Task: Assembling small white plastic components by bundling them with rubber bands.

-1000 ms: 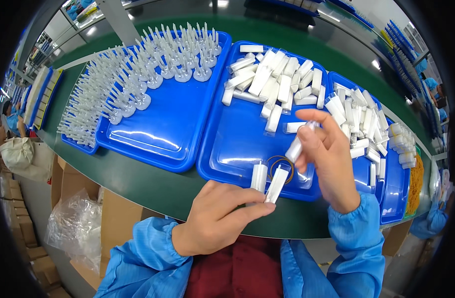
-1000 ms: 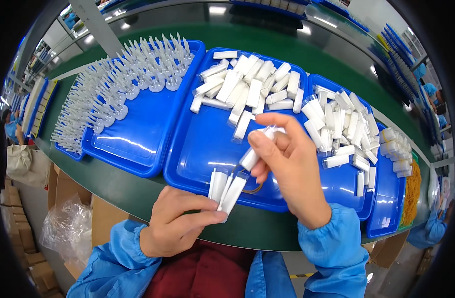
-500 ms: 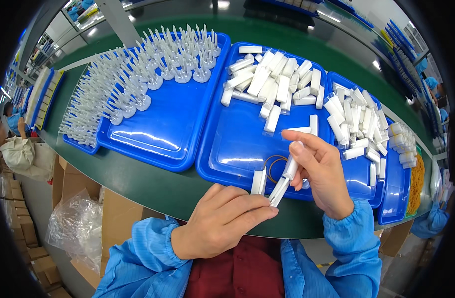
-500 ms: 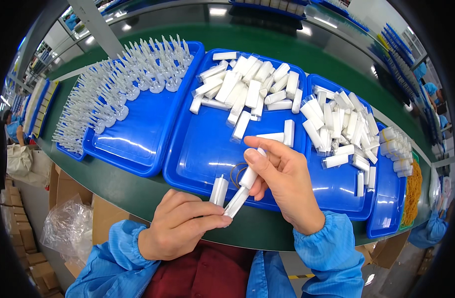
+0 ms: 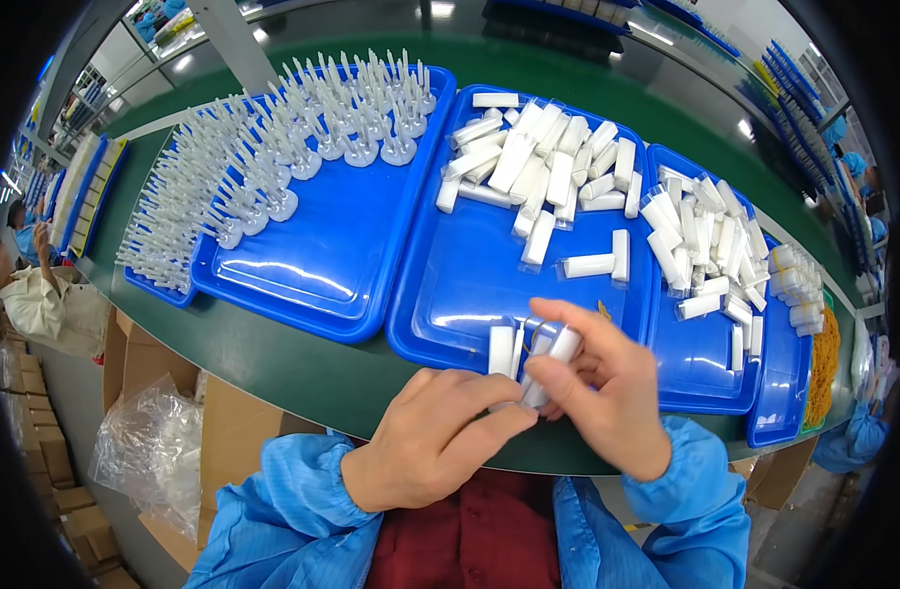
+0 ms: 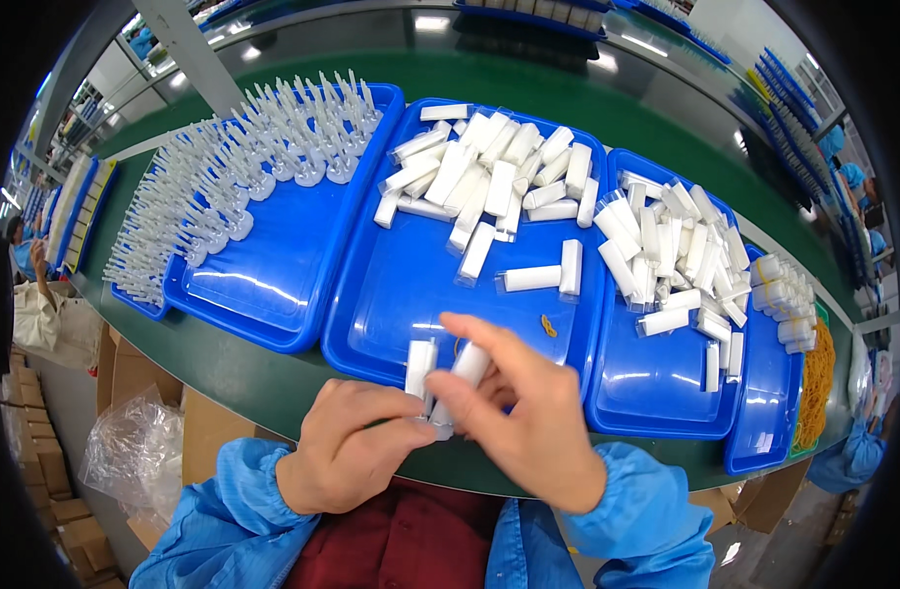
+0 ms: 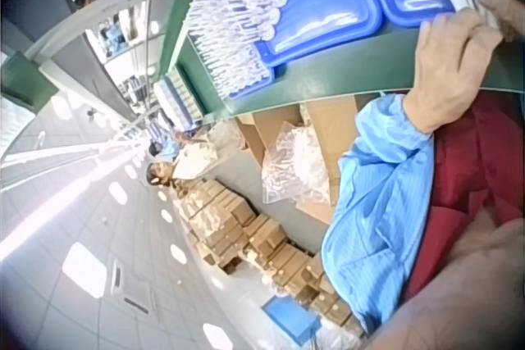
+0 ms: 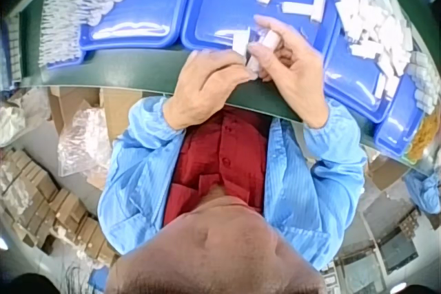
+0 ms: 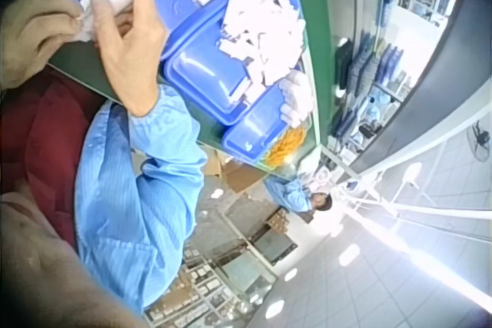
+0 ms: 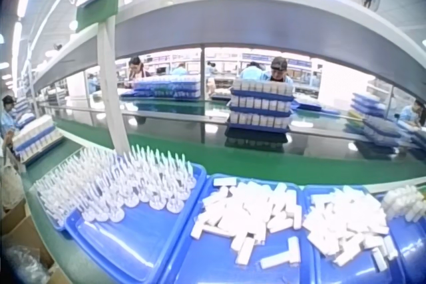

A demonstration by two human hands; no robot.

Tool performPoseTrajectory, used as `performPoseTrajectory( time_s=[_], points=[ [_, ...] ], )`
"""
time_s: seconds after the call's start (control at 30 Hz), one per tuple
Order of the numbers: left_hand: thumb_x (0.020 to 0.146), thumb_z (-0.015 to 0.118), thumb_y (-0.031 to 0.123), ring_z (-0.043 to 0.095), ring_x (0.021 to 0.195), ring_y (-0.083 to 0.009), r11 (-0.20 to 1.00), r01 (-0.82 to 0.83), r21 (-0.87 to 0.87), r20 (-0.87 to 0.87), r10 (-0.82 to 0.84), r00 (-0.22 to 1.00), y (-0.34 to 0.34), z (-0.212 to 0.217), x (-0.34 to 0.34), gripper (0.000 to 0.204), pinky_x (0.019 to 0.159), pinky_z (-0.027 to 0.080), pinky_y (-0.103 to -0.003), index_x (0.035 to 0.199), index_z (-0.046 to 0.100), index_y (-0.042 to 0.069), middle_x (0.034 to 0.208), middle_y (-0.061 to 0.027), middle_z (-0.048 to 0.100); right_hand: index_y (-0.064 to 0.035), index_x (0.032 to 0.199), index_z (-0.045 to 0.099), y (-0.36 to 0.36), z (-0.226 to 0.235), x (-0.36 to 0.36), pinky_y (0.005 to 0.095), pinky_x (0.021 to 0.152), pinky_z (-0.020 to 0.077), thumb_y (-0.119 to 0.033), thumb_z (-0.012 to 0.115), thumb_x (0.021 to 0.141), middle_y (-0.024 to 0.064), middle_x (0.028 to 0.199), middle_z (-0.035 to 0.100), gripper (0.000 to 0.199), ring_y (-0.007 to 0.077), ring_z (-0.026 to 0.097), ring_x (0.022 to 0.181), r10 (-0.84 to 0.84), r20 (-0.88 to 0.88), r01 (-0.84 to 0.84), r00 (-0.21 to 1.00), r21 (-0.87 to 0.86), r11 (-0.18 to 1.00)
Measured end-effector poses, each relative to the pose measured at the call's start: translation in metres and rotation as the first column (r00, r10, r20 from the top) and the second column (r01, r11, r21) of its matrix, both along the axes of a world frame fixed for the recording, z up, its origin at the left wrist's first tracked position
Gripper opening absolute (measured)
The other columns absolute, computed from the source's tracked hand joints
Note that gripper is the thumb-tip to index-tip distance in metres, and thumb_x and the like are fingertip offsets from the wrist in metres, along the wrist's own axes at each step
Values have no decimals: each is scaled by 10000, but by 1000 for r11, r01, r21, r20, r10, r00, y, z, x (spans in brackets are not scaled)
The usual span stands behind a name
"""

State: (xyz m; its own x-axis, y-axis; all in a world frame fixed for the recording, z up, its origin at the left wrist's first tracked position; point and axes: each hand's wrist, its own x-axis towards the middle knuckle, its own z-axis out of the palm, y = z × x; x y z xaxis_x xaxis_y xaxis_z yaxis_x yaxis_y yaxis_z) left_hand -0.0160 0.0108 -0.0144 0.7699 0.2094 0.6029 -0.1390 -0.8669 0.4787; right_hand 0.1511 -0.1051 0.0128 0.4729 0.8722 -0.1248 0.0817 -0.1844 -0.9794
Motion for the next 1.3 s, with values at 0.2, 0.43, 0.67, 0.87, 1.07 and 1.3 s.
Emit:
performPoseTrajectory(
  time_s=[0.2, 0.43, 0.67, 0.87, 1.07, 1.3],
  points=[
    [712, 740, 77, 627, 765, -175, 996, -77, 44, 124, 71, 990, 3, -13, -2, 343, 675, 426, -281, 1054, 713, 77, 1009, -51, 693, -19, 1329, 586, -4, -7, -24, 223, 592, 511, -28, 694, 923, 71, 898, 666, 421, 70, 638, 713, -133, -101, 146, 986, 131, 981],
    [728, 729, 62, 597, 735, -154, 993, -97, 66, 67, 93, 993, 13, -21, -2, 339, 630, 393, -298, 1066, 718, 78, 957, -25, 671, -34, 1160, 676, 24, -20, 86, 412, 822, 488, -34, 708, 814, 109, 1045, 653, 347, 321, 576, 964, 24, 959, -92, 283, 2, 996],
    [768, 690, 55, 582, 729, -142, 999, 25, -23, -27, -25, 999, 8, -22, 8, 332, 612, 385, -291, 1095, 729, 88, 1003, -31, 665, -22, 1345, 507, 25, -14, 55, 291, 821, 496, -59, 681, 933, 74, 992, 675, 449, 163, 640, 918, -95, -18, 96, 995, 162, 982],
    [800, 660, 114, 551, 695, -104, 984, 174, 31, -55, -172, 984, 5, -1, 6, 343, 603, 366, -275, 1137, 715, 79, 1021, -12, 636, -29, 1427, 458, 19, -5, 32, 298, 895, 476, -223, 621, 984, 109, 984, 710, 510, 144, 647, 950, -52, -163, 59, 985, 39, 998],
    [781, 676, 123, 529, 665, -100, 987, 158, 41, -45, -156, 987, 3, 1, 5, 336, 597, 348, -272, 1112, 716, 77, 1028, -12, 625, 17, 1356, 530, 14, -5, 33, 227, 768, 435, -201, 654, 982, 15, 831, 662, 450, 57, 554, 815, -94, -198, 98, 976, 12, 995],
    [780, 672, 126, 529, 667, -103, 985, 169, 47, -61, -166, 984, 5, 1, 4, 335, 604, 349, -271, 1106, 717, 67, 1032, -17, 624, 12, 1328, 562, 10, -5, 33, 252, 857, 455, -167, 670, 957, 29, 855, 703, 426, 72, 609, 877, -95, -124, 95, 988, -10, 995]
  ],
)
